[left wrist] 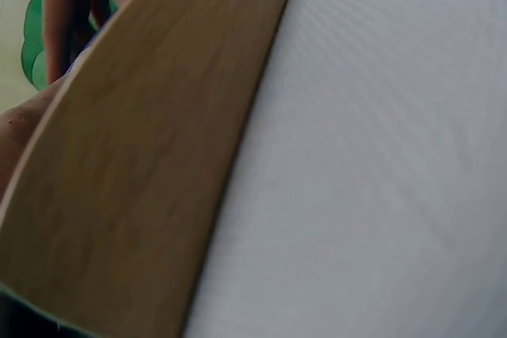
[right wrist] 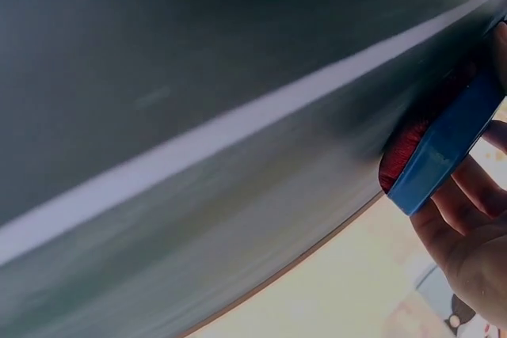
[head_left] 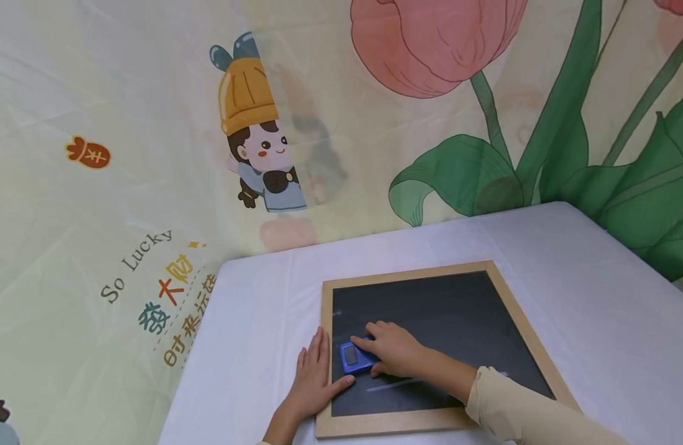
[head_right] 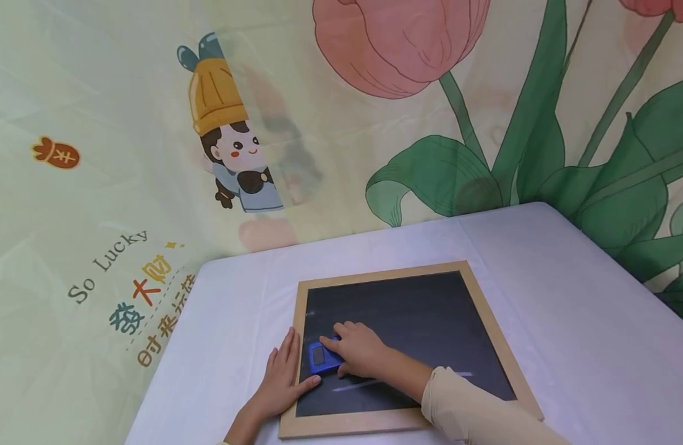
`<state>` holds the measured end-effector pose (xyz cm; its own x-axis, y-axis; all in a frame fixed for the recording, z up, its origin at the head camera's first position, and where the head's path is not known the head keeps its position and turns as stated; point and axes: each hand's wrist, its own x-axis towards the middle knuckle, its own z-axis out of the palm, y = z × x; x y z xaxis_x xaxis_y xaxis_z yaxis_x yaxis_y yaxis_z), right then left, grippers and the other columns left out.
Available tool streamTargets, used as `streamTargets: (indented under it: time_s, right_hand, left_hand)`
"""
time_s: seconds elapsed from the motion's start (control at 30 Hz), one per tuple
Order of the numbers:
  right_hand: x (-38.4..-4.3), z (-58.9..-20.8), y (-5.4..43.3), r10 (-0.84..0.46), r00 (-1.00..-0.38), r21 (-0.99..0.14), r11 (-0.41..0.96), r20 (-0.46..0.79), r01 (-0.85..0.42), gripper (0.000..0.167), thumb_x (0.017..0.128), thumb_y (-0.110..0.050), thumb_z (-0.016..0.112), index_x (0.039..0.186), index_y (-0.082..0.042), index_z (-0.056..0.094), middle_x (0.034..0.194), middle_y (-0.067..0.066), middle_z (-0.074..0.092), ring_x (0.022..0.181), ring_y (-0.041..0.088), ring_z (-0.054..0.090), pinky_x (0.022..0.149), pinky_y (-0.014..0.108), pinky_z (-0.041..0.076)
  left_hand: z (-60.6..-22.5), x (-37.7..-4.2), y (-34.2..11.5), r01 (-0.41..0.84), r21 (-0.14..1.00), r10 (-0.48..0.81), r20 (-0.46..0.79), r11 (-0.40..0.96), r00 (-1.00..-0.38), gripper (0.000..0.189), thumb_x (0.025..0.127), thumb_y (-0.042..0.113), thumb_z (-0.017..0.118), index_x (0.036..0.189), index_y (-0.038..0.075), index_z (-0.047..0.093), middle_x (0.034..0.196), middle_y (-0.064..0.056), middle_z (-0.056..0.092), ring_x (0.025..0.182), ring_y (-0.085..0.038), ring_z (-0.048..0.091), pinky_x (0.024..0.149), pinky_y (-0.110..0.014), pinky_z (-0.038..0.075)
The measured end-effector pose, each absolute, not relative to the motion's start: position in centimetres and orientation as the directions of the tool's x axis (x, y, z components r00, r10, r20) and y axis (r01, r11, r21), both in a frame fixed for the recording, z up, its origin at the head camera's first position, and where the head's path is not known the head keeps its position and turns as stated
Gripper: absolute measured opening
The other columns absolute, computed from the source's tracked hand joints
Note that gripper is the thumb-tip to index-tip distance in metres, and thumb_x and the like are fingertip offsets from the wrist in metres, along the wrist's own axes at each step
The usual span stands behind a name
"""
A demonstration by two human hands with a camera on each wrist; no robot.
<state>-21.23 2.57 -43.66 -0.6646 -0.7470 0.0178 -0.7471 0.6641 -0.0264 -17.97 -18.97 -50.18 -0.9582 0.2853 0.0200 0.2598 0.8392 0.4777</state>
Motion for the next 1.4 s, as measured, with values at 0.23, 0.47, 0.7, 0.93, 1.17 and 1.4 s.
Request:
streamTargets:
  time_s: [0.23,0.47,0.7,0.93,1.17,1.4]
  right_hand:
    - [-20.9,-43.7,0.2,-0.749,-0.663,0.030,0.662,0.004,-0.749,0.067,0.076,-0.050,0.066,0.135,-0.024,0.047,0.114,0.004,0.053,0.097,0.016,0.051,0.085,0.032,0.045]
    - [-20.8,-43.8,0.1,-0.735,-0.678,0.030,0.678,-0.008,-0.735,0.067,0.076,-0.050,0.066,0.135,-0.025,0.046,0.116,0.004,0.052,0.098,0.017,0.051,0.086,0.034,0.046]
    - [-20.9,-43.8,0.4,-0.733,-0.680,0.018,0.680,-0.006,-0.733,0.066,0.077,-0.049,0.066,0.136,-0.025,0.045,0.115,0.005,0.051,0.096,0.016,0.051,0.084,0.033,0.046]
    - [-21.2,-43.9,1.6,-0.730,-0.684,0.007,0.684,-0.010,-0.730,0.066,0.077,-0.049,0.065,0.136,-0.026,0.044,0.110,0.004,0.050,0.090,0.014,0.049,0.080,0.031,0.046]
    - [-21.2,-43.4,4.9,-0.691,-0.722,-0.037,0.723,-0.032,-0.690,0.066,0.077,-0.045,0.067,0.136,-0.024,0.045,0.113,0.007,0.051,0.093,0.018,0.052,0.080,0.036,0.047]
    - [-21.1,-43.3,9.2,-0.629,-0.775,-0.069,0.777,-0.056,-0.626,0.066,0.076,-0.041,0.069,0.135,-0.022,0.046,0.107,0.010,0.051,0.086,0.020,0.051,0.074,0.037,0.047]
  left_hand:
    - [-50.4,-17.8,-19.2,0.242,0.489,0.279,-0.003,0.838,-0.960,0.103,0.079,0.064,0.052,0.146,0.000,0.006,0.154,-0.015,0.000,0.140,-0.033,0.009,0.107,-0.056,0.005]
    - [-50.4,-17.7,-19.3,0.242,0.487,0.276,0.002,0.840,-0.961,0.100,0.081,0.063,0.050,0.146,0.001,0.007,0.154,-0.015,0.001,0.140,-0.032,0.009,0.107,-0.056,0.004]
    - [-50.4,-17.9,-19.2,0.259,0.476,0.285,0.020,0.840,-0.958,0.098,0.082,0.062,0.050,0.146,0.001,0.007,0.153,-0.015,0.002,0.140,-0.032,0.010,0.107,-0.055,0.005]
    - [-50.1,-18.0,-19.0,0.279,0.464,0.299,0.032,0.841,-0.954,0.099,0.082,0.061,0.051,0.146,-0.001,0.008,0.153,-0.017,0.003,0.139,-0.034,0.012,0.106,-0.057,0.007]
    - [-50.3,-18.2,-18.9,0.303,0.442,0.299,0.079,0.845,-0.951,0.097,0.082,0.059,0.052,0.145,-0.003,0.011,0.152,-0.019,0.006,0.138,-0.035,0.015,0.105,-0.056,0.009]
    - [-50.4,-18.2,-18.9,0.289,0.451,0.285,0.078,0.844,-0.955,0.098,0.081,0.059,0.053,0.145,-0.002,0.011,0.152,-0.019,0.007,0.138,-0.034,0.015,0.106,-0.055,0.009]
